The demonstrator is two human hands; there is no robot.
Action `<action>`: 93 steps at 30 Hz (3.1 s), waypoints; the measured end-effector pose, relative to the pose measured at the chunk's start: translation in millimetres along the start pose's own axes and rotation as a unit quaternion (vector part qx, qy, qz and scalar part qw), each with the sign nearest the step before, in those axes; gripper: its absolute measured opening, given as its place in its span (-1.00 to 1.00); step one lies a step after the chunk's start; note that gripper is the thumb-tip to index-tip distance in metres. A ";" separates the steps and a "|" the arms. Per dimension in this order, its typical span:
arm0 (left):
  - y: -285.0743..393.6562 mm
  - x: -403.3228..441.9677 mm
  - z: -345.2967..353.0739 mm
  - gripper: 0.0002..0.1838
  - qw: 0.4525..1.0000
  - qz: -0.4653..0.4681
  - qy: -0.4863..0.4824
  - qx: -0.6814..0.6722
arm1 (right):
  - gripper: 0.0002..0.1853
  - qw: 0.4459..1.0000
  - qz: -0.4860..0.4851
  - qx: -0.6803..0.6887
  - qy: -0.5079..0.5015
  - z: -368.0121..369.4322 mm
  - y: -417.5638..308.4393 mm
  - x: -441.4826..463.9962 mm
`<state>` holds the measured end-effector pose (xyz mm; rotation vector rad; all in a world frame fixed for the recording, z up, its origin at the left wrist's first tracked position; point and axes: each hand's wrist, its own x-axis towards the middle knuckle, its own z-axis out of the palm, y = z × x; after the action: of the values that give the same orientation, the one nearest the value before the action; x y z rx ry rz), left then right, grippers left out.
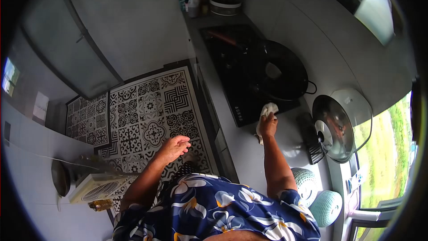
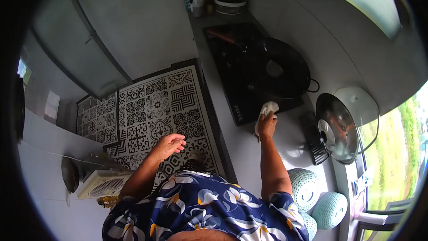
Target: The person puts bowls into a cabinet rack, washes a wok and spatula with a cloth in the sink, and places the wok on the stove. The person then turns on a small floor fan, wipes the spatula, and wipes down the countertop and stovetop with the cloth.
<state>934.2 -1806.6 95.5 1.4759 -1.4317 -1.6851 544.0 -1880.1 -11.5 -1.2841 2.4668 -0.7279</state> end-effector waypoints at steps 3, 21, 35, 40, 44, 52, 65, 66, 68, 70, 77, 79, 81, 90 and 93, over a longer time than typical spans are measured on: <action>-11.8 -0.4 -20.3 -0.67 1.000 0.019 0.008 -0.016 | -0.36 0.999 0.018 -0.041 -0.030 33.9 -20.9 -0.8; -27.7 107.7 -187.5 -0.71 0.985 -0.028 0.070 -0.155 | -0.64 0.833 -0.195 -0.494 -0.153 169.7 -136.3 125.3; 22.1 208.2 -234.6 -0.67 0.976 -0.047 0.062 -0.205 | -0.71 0.990 0.080 -0.080 0.081 164.0 -189.0 208.6; 31.7 261.7 -252.2 -0.69 0.972 -0.086 0.074 -0.206 | -0.68 0.967 0.175 0.106 0.153 154.9 -209.1 242.0; 35.3 293.5 -271.9 -0.71 0.980 -0.068 0.044 -0.181 | -0.62 0.990 0.110 0.064 0.067 207.7 -125.6 315.2; 6.1 358.9 -373.1 -0.68 0.988 -0.097 -0.040 -0.110 | -0.75 0.855 -0.106 -0.507 0.009 165.4 -255.4 286.3; 37.0 451.0 -484.1 -0.61 0.971 -0.213 -0.007 -0.106 | -0.50 0.954 0.177 -0.209 0.126 283.5 -373.4 247.9; 36.3 463.0 -476.9 -0.61 0.976 -0.198 -0.018 -0.089 | -0.40 0.960 0.189 -0.180 0.105 273.6 -404.5 235.2; 46.6 486.0 -459.2 -0.61 0.980 -0.171 -0.050 -0.084 | -0.39 0.971 -0.004 -0.224 0.078 312.7 -361.1 220.5; 52.4 515.9 -434.6 -0.60 0.990 -0.111 -0.085 -0.036 | -0.42 0.982 0.013 -0.183 0.045 293.7 -388.7 204.0; 113.9 663.8 -335.3 -0.42 0.936 0.237 0.111 0.237 | -0.69 0.732 0.305 0.589 -0.153 195.2 -441.3 222.6; 132.3 701.3 -312.7 -0.37 0.898 0.307 0.213 0.232 | -0.68 0.646 0.393 0.649 -0.082 130.1 -473.9 234.2; 157.4 726.0 -297.4 -0.37 0.904 0.259 0.233 0.248 | -0.66 0.682 0.310 0.658 -0.069 85.0 -470.2 250.7; 160.5 774.7 -264.9 -0.36 0.884 0.100 0.250 0.383 | -0.57 0.810 0.406 0.404 0.126 45.0 -227.2 362.1; 163.8 775.1 -267.8 -0.38 0.878 0.095 0.240 0.403 | -0.71 0.857 0.478 0.191 0.007 46.7 -37.1 422.8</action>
<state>898.9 -2630.6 -42.9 1.8905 -1.9839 -0.5046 348.3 -2259.0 -32.2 0.1439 2.3575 -0.8374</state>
